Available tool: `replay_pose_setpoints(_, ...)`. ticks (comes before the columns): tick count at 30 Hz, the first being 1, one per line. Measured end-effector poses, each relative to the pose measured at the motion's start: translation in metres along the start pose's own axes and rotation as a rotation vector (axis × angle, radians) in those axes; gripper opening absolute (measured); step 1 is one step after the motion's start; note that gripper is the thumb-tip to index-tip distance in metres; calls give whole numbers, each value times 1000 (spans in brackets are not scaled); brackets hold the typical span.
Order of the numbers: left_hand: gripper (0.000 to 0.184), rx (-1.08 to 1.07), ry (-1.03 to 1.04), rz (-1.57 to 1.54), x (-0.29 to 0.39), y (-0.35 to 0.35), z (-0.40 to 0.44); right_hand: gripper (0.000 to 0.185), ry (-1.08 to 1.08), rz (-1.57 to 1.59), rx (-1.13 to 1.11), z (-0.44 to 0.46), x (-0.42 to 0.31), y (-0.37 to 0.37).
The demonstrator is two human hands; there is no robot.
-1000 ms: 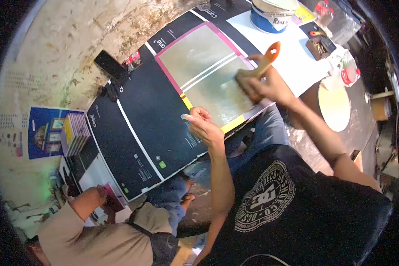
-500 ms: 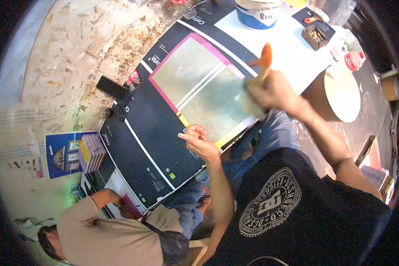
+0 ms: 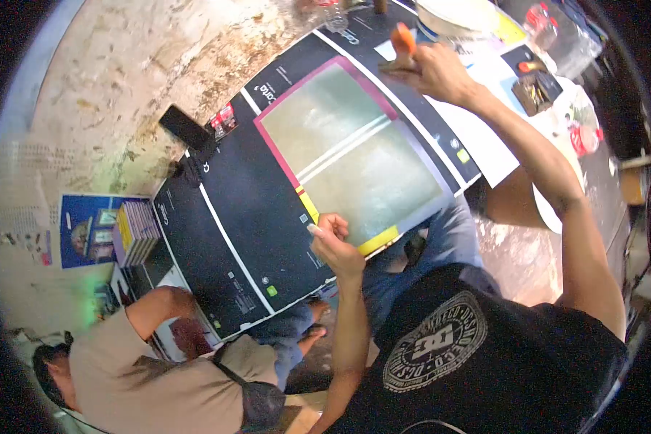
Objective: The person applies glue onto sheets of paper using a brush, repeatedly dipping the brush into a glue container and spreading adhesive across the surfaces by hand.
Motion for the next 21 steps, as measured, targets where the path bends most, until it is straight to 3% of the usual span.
replay_pose_setpoints(3, 72, 7, -31, -32, -4, 1, 0, 30, -133, 297, 100, 27, -4, -9)
replay_pose_setpoints(4, 72, -3, -23, -13, -2, -1, 0, 25, -292, 559, 0, 25, -25, 2)
replay_pose_setpoints(6, 73, -25, 3, 26, 3, -1, 1, 25, -397, 473, -324, 23, -57, 26)
replay_pose_setpoints(8, 74, -53, 31, 9, 0, 2, 0, 27, -406, 337, -257, 52, -30, 40)
replay_pose_setpoints(10, 69, -79, 58, -24, -3, 0, 0, 27, -123, 217, -285, 79, -33, 21)
replay_pose_setpoints(11, 64, -85, 70, -55, -2, 0, 1, 27, -338, 164, -74, 87, -49, 6)
replay_pose_setpoints(12, 59, -95, 76, -84, 0, 1, 0, 26, -374, 248, -95, 95, -52, 5)
replay_pose_setpoints(14, 56, -76, 183, -96, 8, 1, 1, 25, -556, 461, -296, 92, -82, 32)
replay_pose_setpoints(15, 55, -78, 200, -87, 7, 3, 1, 26, -579, 419, -299, 89, -93, 45)
replay_pose_setpoints(16, 53, -82, 222, -77, 7, 4, 1, 26, -638, 495, -524, 95, -109, 69)
replay_pose_setpoints(18, 52, -111, 191, -9, 14, 4, 5, 23, -508, 167, -512, 141, -99, 100)
replay_pose_setpoints(19, 52, -125, 171, 28, 17, 3, 5, 23, -609, 277, -429, 166, -98, 105)
replay_pose_setpoints(20, 51, -123, 177, 22, 17, 2, 6, 24, -533, 44, -435, 184, -96, 108)
replay_pose_setpoints(21, 50, -117, 178, 12, 16, 2, 6, 25, -653, 75, -274, 187, -117, 90)
Point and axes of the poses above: each hand's wrist, its own z-axis towards the middle knuckle, its own y-axis out of the palm, x = y × z, the point moved 9 cm from there along z, towards the middle knuckle, and after that the axes turned 6 degrees about z, right-handed, at the moved point
